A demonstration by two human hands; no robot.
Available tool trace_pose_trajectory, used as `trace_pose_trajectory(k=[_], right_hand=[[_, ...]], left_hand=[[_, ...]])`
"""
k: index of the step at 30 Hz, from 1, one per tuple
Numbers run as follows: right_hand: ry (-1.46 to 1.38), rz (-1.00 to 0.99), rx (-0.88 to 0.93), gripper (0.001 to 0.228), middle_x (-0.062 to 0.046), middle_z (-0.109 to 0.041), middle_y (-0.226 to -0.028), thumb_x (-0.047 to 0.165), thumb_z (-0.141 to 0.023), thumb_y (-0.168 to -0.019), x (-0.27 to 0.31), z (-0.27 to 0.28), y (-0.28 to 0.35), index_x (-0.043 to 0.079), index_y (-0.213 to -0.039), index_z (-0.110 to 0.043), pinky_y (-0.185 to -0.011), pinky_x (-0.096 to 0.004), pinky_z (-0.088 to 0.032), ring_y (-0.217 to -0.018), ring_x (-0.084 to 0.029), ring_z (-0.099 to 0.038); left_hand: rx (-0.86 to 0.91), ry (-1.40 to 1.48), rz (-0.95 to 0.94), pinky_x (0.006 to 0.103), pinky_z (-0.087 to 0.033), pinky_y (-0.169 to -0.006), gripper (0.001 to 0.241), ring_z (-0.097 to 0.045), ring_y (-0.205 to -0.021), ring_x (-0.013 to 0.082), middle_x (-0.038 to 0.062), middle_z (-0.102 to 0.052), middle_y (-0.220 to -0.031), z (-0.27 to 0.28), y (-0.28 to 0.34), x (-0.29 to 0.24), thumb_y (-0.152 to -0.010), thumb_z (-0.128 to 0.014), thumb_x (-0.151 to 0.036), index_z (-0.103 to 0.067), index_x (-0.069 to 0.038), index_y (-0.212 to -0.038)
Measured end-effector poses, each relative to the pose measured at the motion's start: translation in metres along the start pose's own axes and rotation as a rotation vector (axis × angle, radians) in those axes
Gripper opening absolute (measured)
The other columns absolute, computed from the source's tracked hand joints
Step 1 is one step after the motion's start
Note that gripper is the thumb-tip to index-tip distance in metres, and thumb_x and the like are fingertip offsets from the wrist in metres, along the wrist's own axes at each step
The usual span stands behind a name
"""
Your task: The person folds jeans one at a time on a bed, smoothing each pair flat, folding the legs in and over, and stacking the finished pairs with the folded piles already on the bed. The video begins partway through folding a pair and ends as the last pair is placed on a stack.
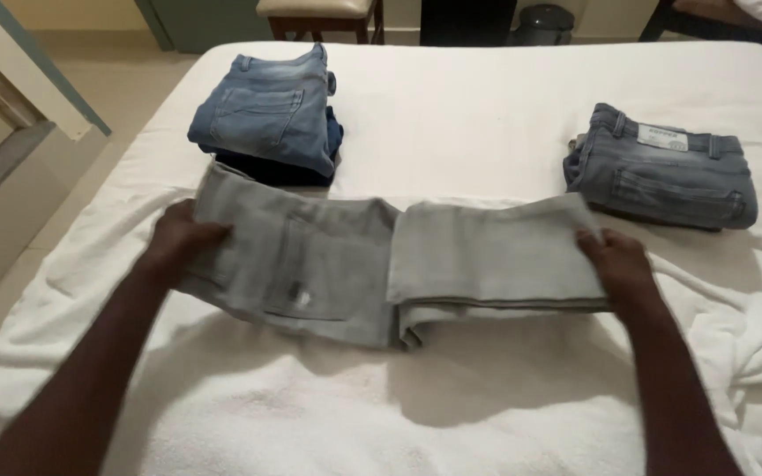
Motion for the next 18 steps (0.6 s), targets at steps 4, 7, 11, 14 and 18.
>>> trace_pose_trajectory(k=[4, 7, 11, 14, 18], right_hand=[[-0.124, -0.048, 0.037, 0.052, -0.02, -0.069, -0.078, 0.042, -0.064, -0.104, -0.026, 0.026, -0.004, -0.009, -0.097, -0.069, -0.065, -0.044, -0.048, -0.067, -0.025, -0.06], [-0.264, -0.192, 0.142, 0.042, -0.011, -0.071, -0.082, 0.033, -0.071, -0.089, -0.075, 0.005, -0.024, -0.002, -0.111, -0.072, -0.065, -0.039, -0.049, -0.069, -0.018, -0.061], [0.089, -0.255, 0.066, 0.044, -0.02, -0.072, -0.093, 0.033, -0.075, -0.095, -0.061, 0.0, -0.005, -0.003, -0.121, -0.074, -0.077, -0.046, -0.05, -0.08, -0.028, -0.063], [0.367, -0.024, -0.092, 0.057, -0.024, -0.069, -0.114, 0.029, -0.081, -0.084, -0.008, -0.006, 0.011, -0.001, -0.13, -0.067, -0.091, -0.049, -0.051, -0.102, -0.038, -0.065], [0.295, 0.424, -0.1, 0.058, -0.02, -0.064, -0.137, 0.037, -0.076, -0.089, 0.045, -0.066, 0.039, 0.005, -0.136, -0.062, -0.115, -0.048, -0.043, -0.131, -0.038, -0.057]], left_hand=[[-0.046, -0.114, 0.066, 0.0432, -0.059, -0.073, 0.046, -0.073, -0.077, 0.0264, 0.017, -0.077, -0.094, 0.044, -0.009, 0.062, -0.075, -0.081, -0.032, -0.075, -0.001, -0.108], [-0.05, -0.07, 0.177, 0.0454, -0.059, -0.074, 0.046, -0.073, -0.079, 0.0293, 0.019, -0.077, -0.097, 0.057, -0.005, 0.089, -0.076, -0.082, -0.032, -0.075, -0.001, -0.109], [-0.085, -0.161, 0.274, 0.0473, -0.059, -0.081, 0.055, -0.073, -0.089, 0.0346, 0.022, -0.074, -0.104, 0.046, 0.008, 0.096, -0.075, -0.085, -0.032, -0.07, 0.0, -0.117], [-0.298, -0.339, 0.192, 0.048, -0.054, -0.091, 0.071, -0.065, -0.103, 0.0384, 0.026, -0.065, -0.117, 0.035, 0.015, 0.085, -0.072, -0.089, -0.028, -0.058, 0.005, -0.127], [-0.395, -0.188, -0.272, 0.0489, -0.041, -0.11, 0.074, -0.048, -0.128, 0.04, 0.026, -0.045, -0.137, -0.028, 0.039, 0.004, -0.081, -0.081, -0.015, -0.041, 0.003, -0.142]])
Point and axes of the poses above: each hand's wrist, its own y-axis away from the middle knuckle, its own z-axis out of the back of the hand, x = y × z, the point moved 8 cm from there along -y, towards the middle knuckle
